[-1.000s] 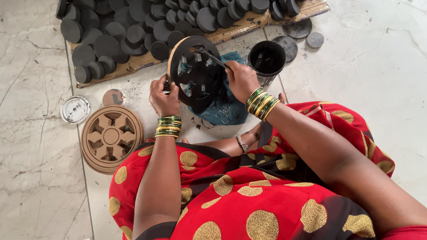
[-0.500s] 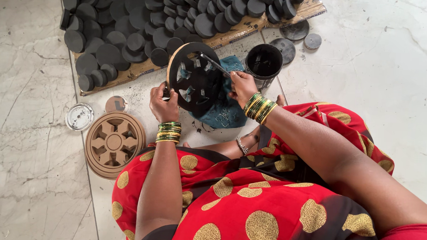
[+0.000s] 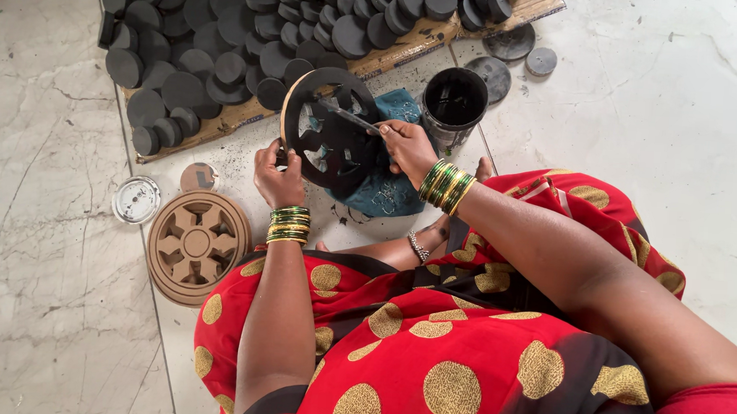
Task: The person sits on the floor and paints carved wooden decorative discs black, using a brush dipped from a cup of black paint. They hold each disc steady with one hand while brushing its recessed patterned face, working through discs one at a time, with many already-painted black discs stacked on a board nearby.
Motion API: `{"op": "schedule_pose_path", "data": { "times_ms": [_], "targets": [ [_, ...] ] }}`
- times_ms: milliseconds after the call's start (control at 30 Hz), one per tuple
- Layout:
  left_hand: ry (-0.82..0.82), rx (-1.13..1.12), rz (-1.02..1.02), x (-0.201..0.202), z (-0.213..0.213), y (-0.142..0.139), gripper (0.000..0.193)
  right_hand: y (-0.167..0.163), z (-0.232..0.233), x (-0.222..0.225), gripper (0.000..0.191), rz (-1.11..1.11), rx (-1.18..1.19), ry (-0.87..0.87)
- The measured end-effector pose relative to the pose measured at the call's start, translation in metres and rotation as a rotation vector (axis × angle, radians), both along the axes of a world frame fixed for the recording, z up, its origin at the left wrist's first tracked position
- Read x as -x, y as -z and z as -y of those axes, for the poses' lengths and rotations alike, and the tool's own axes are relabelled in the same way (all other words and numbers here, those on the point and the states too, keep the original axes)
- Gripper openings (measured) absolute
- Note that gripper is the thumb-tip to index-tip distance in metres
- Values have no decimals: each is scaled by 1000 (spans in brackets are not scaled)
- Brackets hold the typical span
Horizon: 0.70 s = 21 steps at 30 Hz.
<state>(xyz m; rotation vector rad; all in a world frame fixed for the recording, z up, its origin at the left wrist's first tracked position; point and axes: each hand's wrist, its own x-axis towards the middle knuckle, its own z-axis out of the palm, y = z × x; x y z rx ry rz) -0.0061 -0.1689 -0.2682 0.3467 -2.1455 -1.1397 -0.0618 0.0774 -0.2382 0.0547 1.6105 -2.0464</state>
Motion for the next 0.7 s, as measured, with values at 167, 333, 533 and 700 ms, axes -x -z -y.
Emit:
{"op": "schedule_pose_path", "data": {
  "times_ms": [167,333,533,700],
  "targets": [
    [-11,-68,20,1,2,0,30,3,6,1,31,31,-66,110],
    [-21,-82,30,0,2,-4,29,-10,8,14,31,50,-148,55],
    [-38,-60,57,2,-2,-10,30,-21,11,25,30,-4,-101,-2],
    [-35,-40,71,5,1,-10,30,-27,8,29,29,-669,-444,-8]
  ]
}}
